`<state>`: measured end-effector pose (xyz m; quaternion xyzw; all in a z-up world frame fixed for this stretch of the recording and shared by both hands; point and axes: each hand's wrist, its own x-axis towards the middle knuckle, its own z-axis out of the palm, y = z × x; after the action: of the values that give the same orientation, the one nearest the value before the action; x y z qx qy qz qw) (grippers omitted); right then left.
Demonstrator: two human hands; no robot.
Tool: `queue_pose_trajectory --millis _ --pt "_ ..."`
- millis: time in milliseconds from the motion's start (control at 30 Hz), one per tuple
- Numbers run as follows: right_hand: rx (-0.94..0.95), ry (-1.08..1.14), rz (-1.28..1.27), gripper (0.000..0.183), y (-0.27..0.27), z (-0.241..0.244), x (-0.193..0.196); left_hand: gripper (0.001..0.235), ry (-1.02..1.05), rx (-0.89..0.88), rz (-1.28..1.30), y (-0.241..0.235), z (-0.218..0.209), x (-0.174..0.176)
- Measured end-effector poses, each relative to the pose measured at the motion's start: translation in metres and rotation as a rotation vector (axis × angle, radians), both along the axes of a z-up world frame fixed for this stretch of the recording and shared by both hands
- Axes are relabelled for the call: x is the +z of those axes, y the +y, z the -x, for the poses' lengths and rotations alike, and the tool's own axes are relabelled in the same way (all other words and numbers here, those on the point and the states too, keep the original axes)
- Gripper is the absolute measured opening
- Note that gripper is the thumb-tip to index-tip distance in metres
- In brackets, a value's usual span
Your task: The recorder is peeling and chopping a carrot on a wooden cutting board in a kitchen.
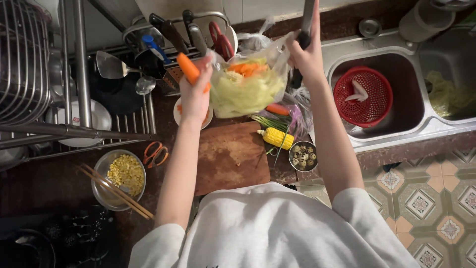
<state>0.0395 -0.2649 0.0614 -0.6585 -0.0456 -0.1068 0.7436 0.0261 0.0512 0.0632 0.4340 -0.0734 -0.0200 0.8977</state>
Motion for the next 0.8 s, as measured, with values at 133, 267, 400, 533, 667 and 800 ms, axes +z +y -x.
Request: queue_pose_trajectory --millis 133,267,400,533,667,800 --pt "0.005 -0.074 0.040 0.094 -0.008 0.024 -0.032 0.034 0.061 0.037 -0.379 -0.002 0.049 -0.048" --pt "0.007 0.113 0.298 0.104 -0.006 0.065 -0.059 0.033 0.225 -0.026 -0.586 -0.003 0.103 -0.097" --pt "-0.007 0.376 0.356 0.106 0.002 0.098 -0.064 0.033 0.035 0.105 -0.730 0.003 0.124 -0.120" --pt "-0.025 0.021 0.483 0.104 -0.003 0.102 -0.092 0.034 0.003 0.227 -0.835 0.015 0.110 -0.112" --pt "-0.039 0.123 0.257 0.104 -0.003 0.090 -0.064 0.041 0.341 -0.054 -0.584 0.025 0.084 -0.091" --pt "-0.075 0.086 0.114 0.099 -0.002 0.066 -0.018 0.047 0.310 -0.265 -0.571 0.022 0.078 -0.033"
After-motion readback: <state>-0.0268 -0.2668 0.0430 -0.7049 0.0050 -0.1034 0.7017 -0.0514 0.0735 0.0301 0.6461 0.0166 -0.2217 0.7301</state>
